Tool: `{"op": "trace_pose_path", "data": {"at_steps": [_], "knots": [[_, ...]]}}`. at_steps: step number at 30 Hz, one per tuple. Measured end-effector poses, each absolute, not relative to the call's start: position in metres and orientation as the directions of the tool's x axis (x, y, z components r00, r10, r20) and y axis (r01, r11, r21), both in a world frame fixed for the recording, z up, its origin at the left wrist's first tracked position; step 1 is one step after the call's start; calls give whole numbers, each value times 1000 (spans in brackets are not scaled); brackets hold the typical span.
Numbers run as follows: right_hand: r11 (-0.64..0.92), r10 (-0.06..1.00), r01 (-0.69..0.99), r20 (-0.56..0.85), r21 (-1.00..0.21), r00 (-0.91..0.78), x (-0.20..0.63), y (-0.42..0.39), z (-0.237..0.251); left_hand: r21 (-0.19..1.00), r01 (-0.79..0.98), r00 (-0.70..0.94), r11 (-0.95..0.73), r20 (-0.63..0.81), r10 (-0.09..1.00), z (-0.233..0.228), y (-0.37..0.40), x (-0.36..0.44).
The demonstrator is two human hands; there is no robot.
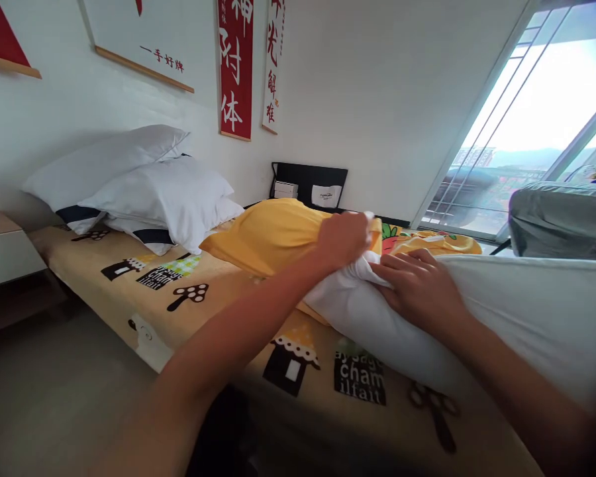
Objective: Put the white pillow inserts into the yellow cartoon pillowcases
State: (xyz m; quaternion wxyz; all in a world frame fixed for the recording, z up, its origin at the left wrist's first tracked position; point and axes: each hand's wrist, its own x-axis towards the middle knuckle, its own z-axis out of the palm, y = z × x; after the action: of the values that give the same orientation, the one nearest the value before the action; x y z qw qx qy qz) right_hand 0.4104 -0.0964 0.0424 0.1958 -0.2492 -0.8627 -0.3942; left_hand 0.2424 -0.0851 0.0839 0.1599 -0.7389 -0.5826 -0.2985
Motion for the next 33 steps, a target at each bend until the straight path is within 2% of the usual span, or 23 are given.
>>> {"op": "trace_pose_path", "data": {"at_steps": [4,8,10,12,14,16,18,20,23,24,25,28,30,33], "knots": [[527,389,670,552,523,-737,409,-69,42,23,906,279,-423,719,637,73,-100,284],[436,516,756,553,488,-654,415,-55,40,-68,890,348,-451,740,576,57,-99,299],[444,524,747,532,496,-665,427,-55,40,-106,908,331,-404,773,541,48,-93,287],[479,486,748,570,460,-662,443,-59,43,-118,938,281,-325,809,516,38,-88,267],[587,470,743,612,322,-636,460,-66,55,-105,959,234,-264,818,525,27,-85,249],[668,543,740,632,73,-552,467,-77,74,-102,957,239,-272,810,535,17,-87,241],[649,631,744,661,-162,-407,456,-89,98,-127,934,293,-335,807,512,9,-91,245],[658,615,719,710,-223,-343,428,-96,119,-169,898,365,-407,803,471,3,-97,255],[801,457,595,707,-64,-540,375,-83,133,-256,827,486,-500,774,407,-3,-108,261],[816,428,578,682,-9,-593,359,-73,132,-286,804,519,-521,766,379,-5,-112,258],[817,445,576,633,2,-634,346,-63,129,-314,784,545,-535,761,353,-7,-116,252],[830,550,542,358,-132,-755,323,-36,112,-364,757,591,-543,735,332,-12,-129,231],[849,522,473,233,-235,-821,317,-29,103,-378,749,614,-545,704,357,-14,-135,221],[857,512,453,298,-245,-806,319,-33,103,-390,742,628,-545,688,363,-11,-140,221]]}}
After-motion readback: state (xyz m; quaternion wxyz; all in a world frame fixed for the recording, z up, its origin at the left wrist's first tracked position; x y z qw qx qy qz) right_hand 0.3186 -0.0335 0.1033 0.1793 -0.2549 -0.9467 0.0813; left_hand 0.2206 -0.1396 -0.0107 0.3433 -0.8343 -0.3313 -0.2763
